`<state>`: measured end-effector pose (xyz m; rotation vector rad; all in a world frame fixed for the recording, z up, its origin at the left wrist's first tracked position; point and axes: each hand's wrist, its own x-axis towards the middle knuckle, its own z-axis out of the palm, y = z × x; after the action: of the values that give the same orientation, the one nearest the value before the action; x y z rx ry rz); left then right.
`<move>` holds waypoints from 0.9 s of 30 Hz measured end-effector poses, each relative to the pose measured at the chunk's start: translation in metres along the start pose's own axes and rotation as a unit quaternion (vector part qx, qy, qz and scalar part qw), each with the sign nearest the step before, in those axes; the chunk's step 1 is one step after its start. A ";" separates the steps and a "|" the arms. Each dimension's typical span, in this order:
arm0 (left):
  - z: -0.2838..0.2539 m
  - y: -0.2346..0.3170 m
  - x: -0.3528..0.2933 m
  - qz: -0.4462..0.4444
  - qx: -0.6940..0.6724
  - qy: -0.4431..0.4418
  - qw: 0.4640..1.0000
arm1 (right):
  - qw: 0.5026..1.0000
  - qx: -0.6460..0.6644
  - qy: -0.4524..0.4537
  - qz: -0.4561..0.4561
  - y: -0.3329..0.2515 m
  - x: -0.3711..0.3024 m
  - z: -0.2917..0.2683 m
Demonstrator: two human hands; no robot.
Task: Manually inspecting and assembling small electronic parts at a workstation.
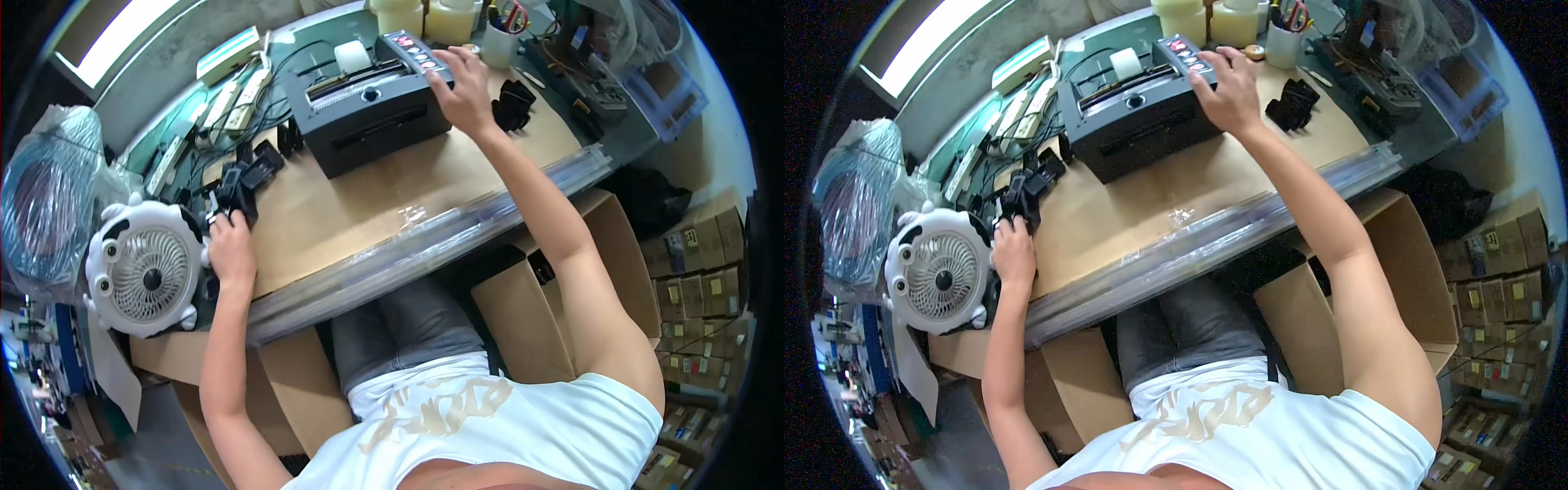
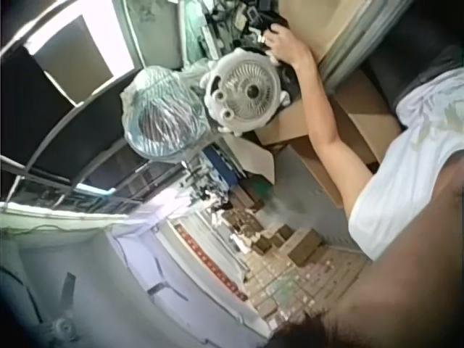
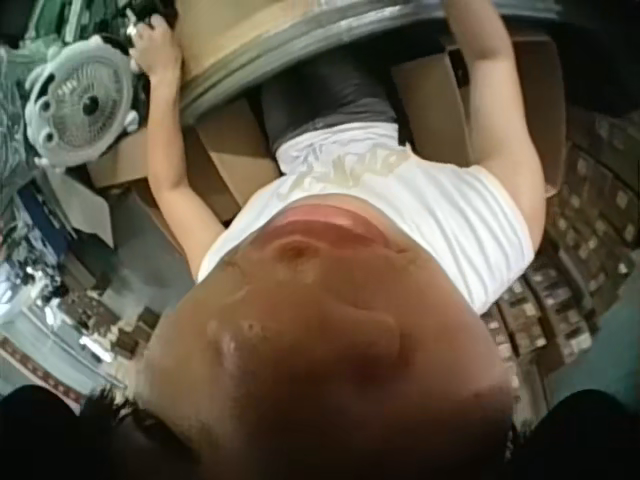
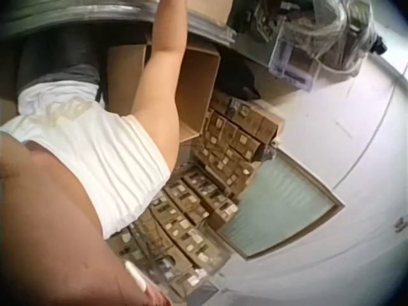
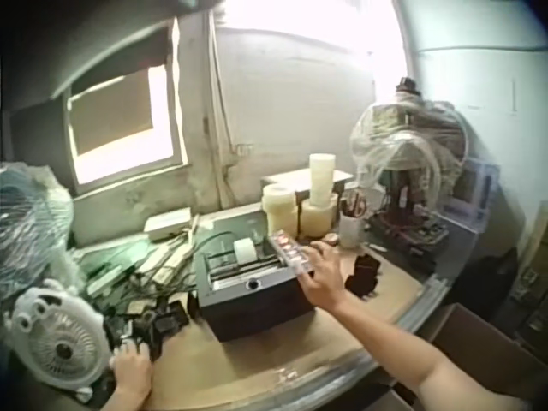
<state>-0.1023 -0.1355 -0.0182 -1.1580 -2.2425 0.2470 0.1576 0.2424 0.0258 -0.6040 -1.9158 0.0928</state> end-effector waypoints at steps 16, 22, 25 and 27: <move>-0.098 0.118 0.058 -0.021 -0.849 -0.372 0.376 | 0.798 0.350 -0.170 0.460 -0.065 -0.031 -0.028; -0.076 0.131 0.041 -0.092 -0.861 -0.419 0.274 | 0.656 0.509 -0.143 0.539 -0.067 -0.041 -0.010; -0.067 0.128 0.039 -0.091 -0.882 -0.415 0.202 | 0.676 0.510 -0.194 0.496 -0.087 -0.056 -0.012; -0.060 0.129 0.042 -0.080 -0.898 -0.410 0.139 | 0.689 0.517 -0.234 0.450 -0.096 -0.064 -0.015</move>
<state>0.0022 -0.0301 -0.0058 0.4982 0.8001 1.3211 0.1543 0.1273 0.0103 -0.6683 -1.4525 1.9781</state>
